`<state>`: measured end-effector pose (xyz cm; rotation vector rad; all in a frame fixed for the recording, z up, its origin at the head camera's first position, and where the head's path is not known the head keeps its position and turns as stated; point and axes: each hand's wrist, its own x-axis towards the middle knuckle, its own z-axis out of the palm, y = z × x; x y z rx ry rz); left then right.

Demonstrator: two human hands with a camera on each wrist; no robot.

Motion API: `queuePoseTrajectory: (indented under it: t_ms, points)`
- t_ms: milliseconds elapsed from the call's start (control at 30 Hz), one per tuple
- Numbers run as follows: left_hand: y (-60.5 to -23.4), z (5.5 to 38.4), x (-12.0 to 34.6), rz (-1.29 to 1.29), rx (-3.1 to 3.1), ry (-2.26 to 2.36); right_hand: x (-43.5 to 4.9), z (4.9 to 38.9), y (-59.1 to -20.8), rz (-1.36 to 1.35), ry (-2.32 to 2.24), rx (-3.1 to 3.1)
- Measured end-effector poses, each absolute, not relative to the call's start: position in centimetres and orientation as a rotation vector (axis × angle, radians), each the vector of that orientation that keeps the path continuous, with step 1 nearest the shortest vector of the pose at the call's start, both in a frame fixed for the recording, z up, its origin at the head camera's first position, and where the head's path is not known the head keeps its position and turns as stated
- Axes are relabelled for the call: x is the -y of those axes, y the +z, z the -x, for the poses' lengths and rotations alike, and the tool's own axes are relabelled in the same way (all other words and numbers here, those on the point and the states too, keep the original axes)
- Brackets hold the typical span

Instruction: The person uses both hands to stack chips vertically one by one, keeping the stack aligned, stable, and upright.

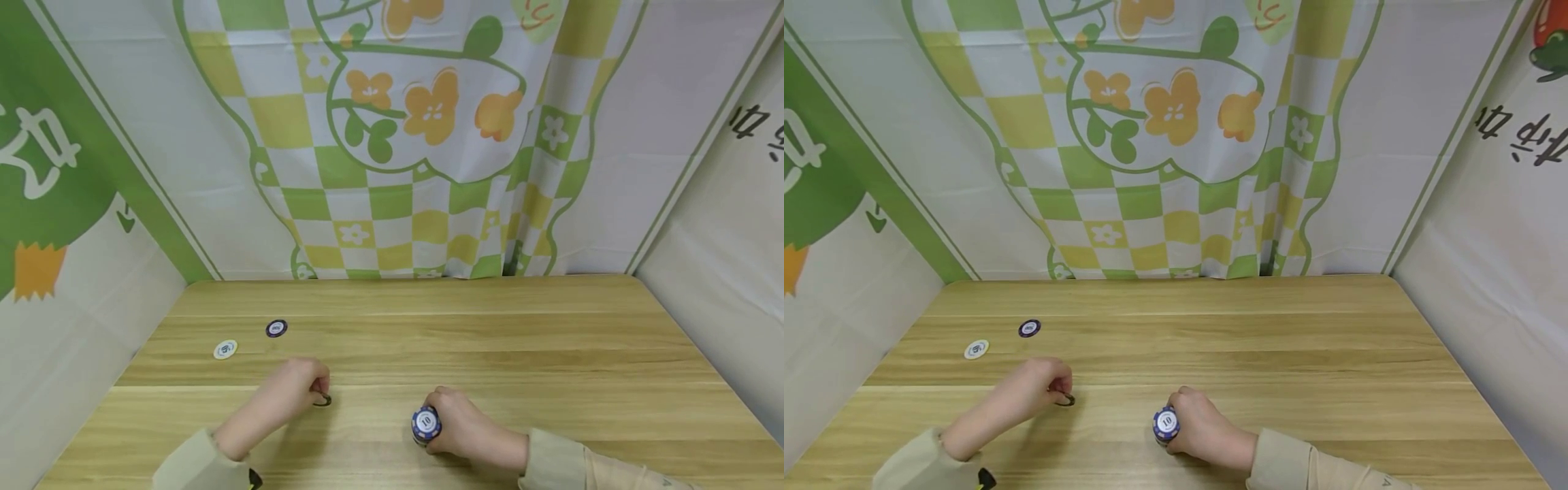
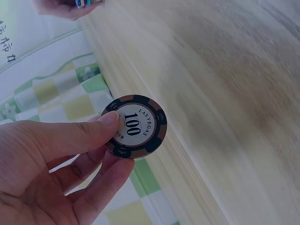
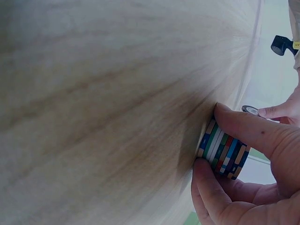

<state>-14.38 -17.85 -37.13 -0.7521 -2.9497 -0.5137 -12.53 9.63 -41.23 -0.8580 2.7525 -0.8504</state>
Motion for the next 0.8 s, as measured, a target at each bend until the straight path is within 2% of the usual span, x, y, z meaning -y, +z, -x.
queuePoseTrajectory:
  t_ms: [800]
  points:
    - [-36.7, 14.4, 14.5, 0.934, 3.019, -0.686, -9.7, 12.5, -41.2, 0.88, -0.866, -2.766]
